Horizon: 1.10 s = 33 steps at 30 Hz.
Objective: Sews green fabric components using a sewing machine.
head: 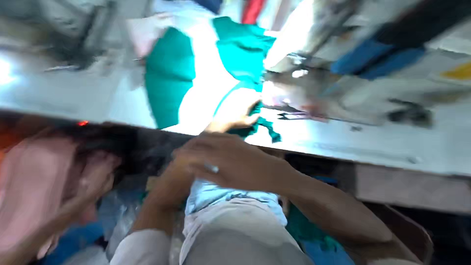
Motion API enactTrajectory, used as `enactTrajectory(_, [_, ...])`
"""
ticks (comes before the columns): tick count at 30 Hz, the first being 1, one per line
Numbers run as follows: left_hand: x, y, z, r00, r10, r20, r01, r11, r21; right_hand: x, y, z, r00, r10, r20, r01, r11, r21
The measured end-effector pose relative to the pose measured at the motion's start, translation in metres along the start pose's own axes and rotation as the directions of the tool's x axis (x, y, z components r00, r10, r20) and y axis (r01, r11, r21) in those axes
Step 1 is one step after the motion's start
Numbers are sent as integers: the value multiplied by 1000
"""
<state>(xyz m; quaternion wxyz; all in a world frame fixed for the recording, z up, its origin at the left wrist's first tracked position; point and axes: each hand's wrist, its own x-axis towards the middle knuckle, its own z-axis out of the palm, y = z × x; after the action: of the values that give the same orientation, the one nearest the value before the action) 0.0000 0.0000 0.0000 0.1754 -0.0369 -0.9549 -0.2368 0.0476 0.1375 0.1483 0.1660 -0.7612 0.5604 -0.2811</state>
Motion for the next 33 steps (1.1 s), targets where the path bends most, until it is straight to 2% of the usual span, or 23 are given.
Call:
enactTrajectory(1, [6, 3, 3, 1000, 11, 19, -10, 999, -32, -27, 25, -5, 973, 174, -151, -187, 979, -76])
enactTrajectory(3, [10, 4, 2, 999, 14, 40, -11, 999, -53, -74, 64, -7, 790, 453, -412, -549, 822, -150])
enactTrajectory(5, [10, 2, 5, 998, -18, 60, 19, 1000, -7, -107, 90, -1, 635, 588, -500, -738, 653, -169])
enactTrajectory(6, [11, 1, 5, 997, -27, 68, 27, 1000, 10, -117, 99, 5, 601, 624, -499, -775, 606, -176])
enactTrajectory(9, [11, 2, 4, 994, -49, 96, 48, 999, 16, -127, 110, 19, 588, 677, -441, -796, 582, -167])
enactTrajectory(12, [12, 3, 3, 994, -50, 98, 49, 999, 8, -124, 110, 20, 634, 642, -430, -761, 618, -198])
enactTrajectory(14, [12, 4, 3, 996, -47, 80, 47, 999, 7, -122, 107, 16, 642, 634, -431, -744, 650, -152])
enactTrajectory(19, [12, 2, 2, 990, -88, 109, 90, 996, -16, -115, 99, 14, 546, 730, -412, -780, 622, 68])
enactTrajectory(26, [13, 0, -3, 985, -69, 156, 77, 996, -49, -112, 98, 30, 580, 702, -412, -793, 604, -86])
enactTrajectory(31, [12, -1, -3, 985, -50, 165, 57, 998, -38, -119, 93, 9, 459, 822, -338, -835, 529, 152])
enactTrajectory(33, [13, -1, -4, 984, -47, 172, 52, 998, -27, -118, 93, 4, 446, 843, -301, -846, 507, 164])
